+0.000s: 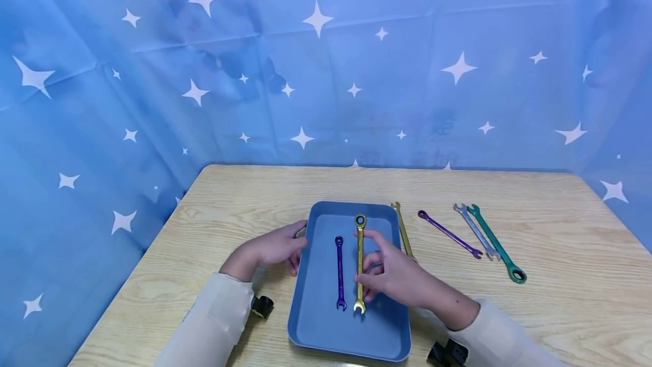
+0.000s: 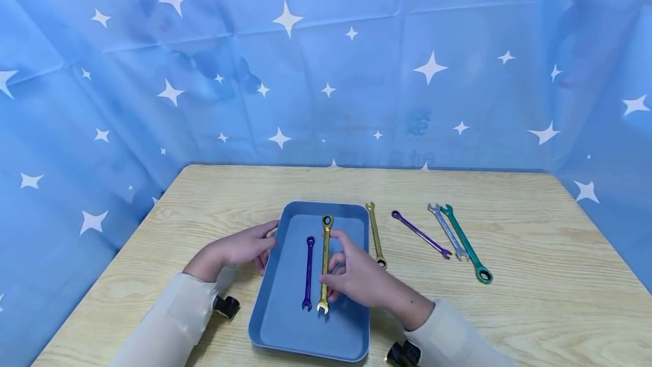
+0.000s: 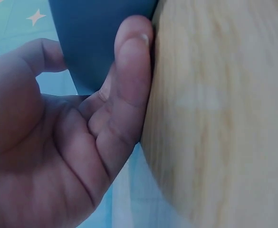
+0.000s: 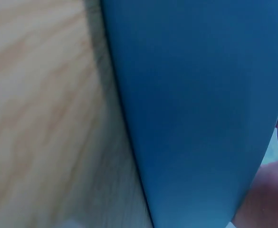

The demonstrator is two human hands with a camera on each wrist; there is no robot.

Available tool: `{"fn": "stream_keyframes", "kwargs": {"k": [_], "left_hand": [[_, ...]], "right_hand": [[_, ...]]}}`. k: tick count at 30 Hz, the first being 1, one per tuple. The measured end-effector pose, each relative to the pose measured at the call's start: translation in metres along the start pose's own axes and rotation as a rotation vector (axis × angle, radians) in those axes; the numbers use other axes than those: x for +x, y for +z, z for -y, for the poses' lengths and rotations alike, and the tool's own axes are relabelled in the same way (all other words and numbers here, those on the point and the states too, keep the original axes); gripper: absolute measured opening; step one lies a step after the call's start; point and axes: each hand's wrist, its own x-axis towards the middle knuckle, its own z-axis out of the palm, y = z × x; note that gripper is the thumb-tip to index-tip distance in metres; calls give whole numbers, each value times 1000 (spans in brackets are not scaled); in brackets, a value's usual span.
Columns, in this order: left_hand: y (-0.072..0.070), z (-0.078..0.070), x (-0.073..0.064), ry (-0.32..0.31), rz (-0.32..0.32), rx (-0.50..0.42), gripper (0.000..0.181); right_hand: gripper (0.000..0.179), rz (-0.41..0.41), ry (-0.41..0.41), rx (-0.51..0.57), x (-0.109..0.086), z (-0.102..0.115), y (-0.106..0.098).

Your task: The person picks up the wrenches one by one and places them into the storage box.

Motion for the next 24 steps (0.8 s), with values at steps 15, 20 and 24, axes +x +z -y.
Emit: {"fn": "stream_keyframes", "kwargs": {"k": [15, 20, 24], "left_hand": [[0, 1, 1, -3, -1, 2, 72], [-1, 0, 0, -4, -2, 3, 73], [-1, 0, 0, -6, -1, 8, 73]], "right_hand": [[81, 6, 24, -86, 1, -3, 0], [75, -7, 29, -104, 1, -3, -1], [71, -3, 36, -99, 1, -4, -2]]}}
